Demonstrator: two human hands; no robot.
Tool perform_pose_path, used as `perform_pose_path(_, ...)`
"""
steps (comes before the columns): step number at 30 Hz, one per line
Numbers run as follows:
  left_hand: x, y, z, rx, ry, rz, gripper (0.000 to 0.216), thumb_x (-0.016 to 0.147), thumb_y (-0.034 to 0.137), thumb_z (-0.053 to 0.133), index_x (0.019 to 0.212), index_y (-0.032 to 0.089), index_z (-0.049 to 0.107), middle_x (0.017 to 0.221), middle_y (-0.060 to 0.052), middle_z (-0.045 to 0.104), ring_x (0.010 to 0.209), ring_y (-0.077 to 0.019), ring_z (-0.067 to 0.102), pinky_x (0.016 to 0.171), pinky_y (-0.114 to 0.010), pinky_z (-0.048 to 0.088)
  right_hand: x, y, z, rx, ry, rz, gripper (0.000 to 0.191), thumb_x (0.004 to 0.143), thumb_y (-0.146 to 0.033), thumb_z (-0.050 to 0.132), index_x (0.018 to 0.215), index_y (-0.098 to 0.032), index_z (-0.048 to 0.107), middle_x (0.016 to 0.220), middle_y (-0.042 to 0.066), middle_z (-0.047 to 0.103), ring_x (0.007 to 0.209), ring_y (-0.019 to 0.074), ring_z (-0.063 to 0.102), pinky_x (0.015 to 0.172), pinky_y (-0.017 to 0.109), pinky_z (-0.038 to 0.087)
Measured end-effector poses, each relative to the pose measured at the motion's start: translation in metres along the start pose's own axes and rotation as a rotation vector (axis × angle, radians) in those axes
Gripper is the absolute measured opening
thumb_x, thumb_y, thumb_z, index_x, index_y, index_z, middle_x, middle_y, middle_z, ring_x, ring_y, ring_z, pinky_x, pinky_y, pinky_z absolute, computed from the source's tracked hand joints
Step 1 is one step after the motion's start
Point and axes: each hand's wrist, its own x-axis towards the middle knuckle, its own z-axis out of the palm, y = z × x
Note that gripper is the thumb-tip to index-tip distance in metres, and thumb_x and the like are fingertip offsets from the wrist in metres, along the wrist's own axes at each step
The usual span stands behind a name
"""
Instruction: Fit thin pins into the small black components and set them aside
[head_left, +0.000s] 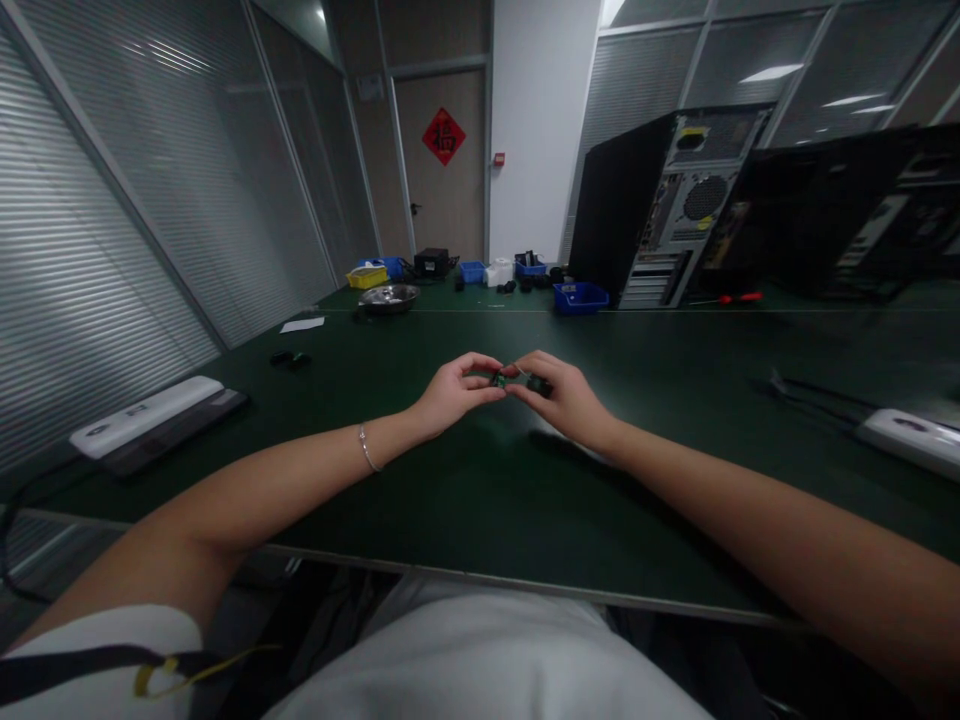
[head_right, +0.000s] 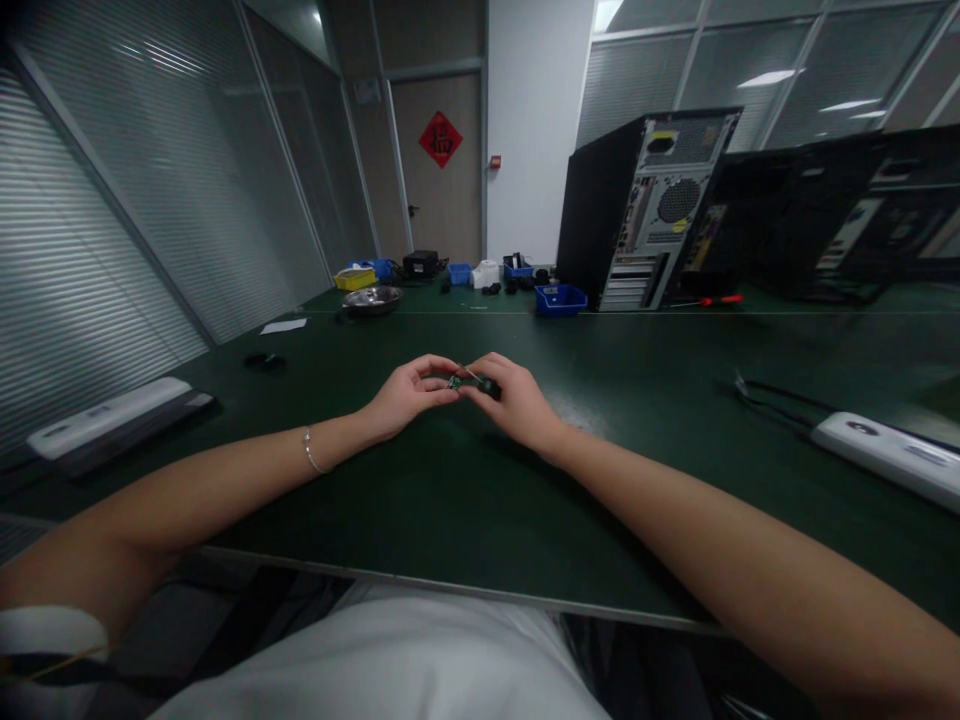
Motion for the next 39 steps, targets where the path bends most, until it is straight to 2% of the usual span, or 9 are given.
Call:
perform_pose_path(5, -0.001, -0.001, -0.001, 0.082, 0.014, 0.012, 0.043, 0.066, 0.020, 0.077, 0.103, 0.013, 0.057, 0.110, -0.010, 0.059, 0.085, -0.0154, 0.061, 0.083, -0.034, 0.049, 0.002, 0.005, -0.004, 0.038, -0.091, 0.077, 0.023, 0.081, -0.031, 0.062, 0.102, -0.021, 0.064, 0.097, 0.006, 0.065, 0.087, 0.0186, 0.060, 0.073, 0.030, 0.047)
perform_pose_path(11, -0.001, -0.003, -0.001, 0.065, -0.056, -0.043, 0.044, 0.066, 0.019, 0.076, 0.104, 0.012, 0.055, 0.102, -0.008, 0.060, 0.078, -0.0135, 0.062, 0.078, -0.032, 0.050, 0.002, 0.003, -0.005, -0.062, -0.112, -0.006, 0.021, 0.079, -0.024, 0.062, 0.099, -0.019, 0.064, 0.092, 0.005, 0.062, 0.077, 0.0156, 0.058, 0.067, 0.027, 0.045)
perform_pose_path(15, 0.000, -0.006, -0.003, 0.102, -0.041, -0.035, 0.046, 0.066, 0.021, 0.077, 0.104, 0.013, 0.053, 0.099, -0.006, 0.060, 0.076, -0.0118, 0.062, 0.075, -0.029, 0.050, 0.001, 0.002, -0.005, -0.037, -0.151, 0.010, 0.025, 0.080, -0.028, 0.060, 0.104, -0.019, 0.062, 0.096, 0.006, 0.061, 0.079, 0.0153, 0.057, 0.067, 0.027, 0.045)
perform_pose_path(20, -0.002, -0.003, -0.003, 0.175, -0.073, -0.016, 0.050, 0.064, 0.024, 0.079, 0.104, 0.013, 0.052, 0.092, -0.004, 0.058, 0.072, -0.0103, 0.060, 0.069, -0.026, 0.050, 0.001, 0.001, -0.004, -0.026, -0.137, 0.059, 0.026, 0.078, -0.032, 0.064, 0.099, -0.017, 0.062, 0.090, 0.004, 0.060, 0.074, 0.0140, 0.053, 0.063, 0.026, 0.042)
perform_pose_path(24, -0.003, 0.000, -0.002, 0.232, -0.087, 0.060, 0.049, 0.063, 0.025, 0.079, 0.103, 0.013, 0.053, 0.098, -0.005, 0.056, 0.074, -0.0107, 0.060, 0.069, -0.026, 0.052, 0.000, -0.002, -0.001, 0.029, -0.112, 0.094, 0.025, 0.075, -0.031, 0.066, 0.095, -0.016, 0.061, 0.081, 0.002, 0.058, 0.065, 0.0112, 0.048, 0.058, 0.025, 0.038)
perform_pose_path(27, -0.002, -0.001, -0.002, 0.204, -0.048, 0.131, 0.047, 0.067, 0.025, 0.077, 0.105, 0.014, 0.052, 0.105, -0.007, 0.053, 0.076, -0.0111, 0.060, 0.071, -0.028, 0.053, 0.002, -0.003, -0.002, 0.250, -0.063, 0.177, 0.026, 0.076, -0.033, 0.065, 0.096, -0.018, 0.059, 0.082, 0.001, 0.056, 0.059, 0.0087, 0.045, 0.052, 0.023, 0.036)
perform_pose_path(30, -0.002, -0.001, -0.002, 0.190, -0.021, 0.205, 0.044, 0.072, 0.027, 0.073, 0.108, 0.015, 0.050, 0.109, -0.008, 0.051, 0.075, -0.0111, 0.060, 0.067, -0.028, 0.054, 0.005, -0.002, -0.007, 0.699, -0.020, 0.364, 0.029, 0.078, -0.036, 0.062, 0.102, -0.021, 0.053, 0.075, -0.003, 0.048, 0.049, 0.0059, 0.036, 0.041, 0.020, 0.028)
perform_pose_path(33, -0.006, 0.003, -0.002, 0.284, -0.008, 0.321, 0.047, 0.074, 0.028, 0.071, 0.115, 0.019, 0.050, 0.112, -0.008, 0.048, 0.079, -0.0115, 0.058, 0.069, -0.027, 0.054, 0.008, 0.000, -0.014, 1.130, -0.175, 0.487, 0.024, 0.078, -0.034, 0.063, 0.095, -0.020, 0.054, 0.072, -0.003, 0.042, 0.050, 0.0054, 0.030, 0.038, 0.016, 0.018)
perform_pose_path(39, -0.015, 0.011, 0.004, 0.509, -0.126, 0.558, 0.064, 0.072, 0.029, 0.074, 0.129, 0.028, 0.045, 0.114, -0.007, 0.046, 0.088, -0.0144, 0.055, 0.077, -0.030, 0.052, 0.009, -0.001, -0.019, 1.483, -0.209, 0.538, 0.019, 0.079, -0.032, 0.061, 0.089, -0.016, 0.057, 0.070, -0.003, 0.036, 0.051, 0.0054, 0.021, 0.036, 0.014, 0.017)
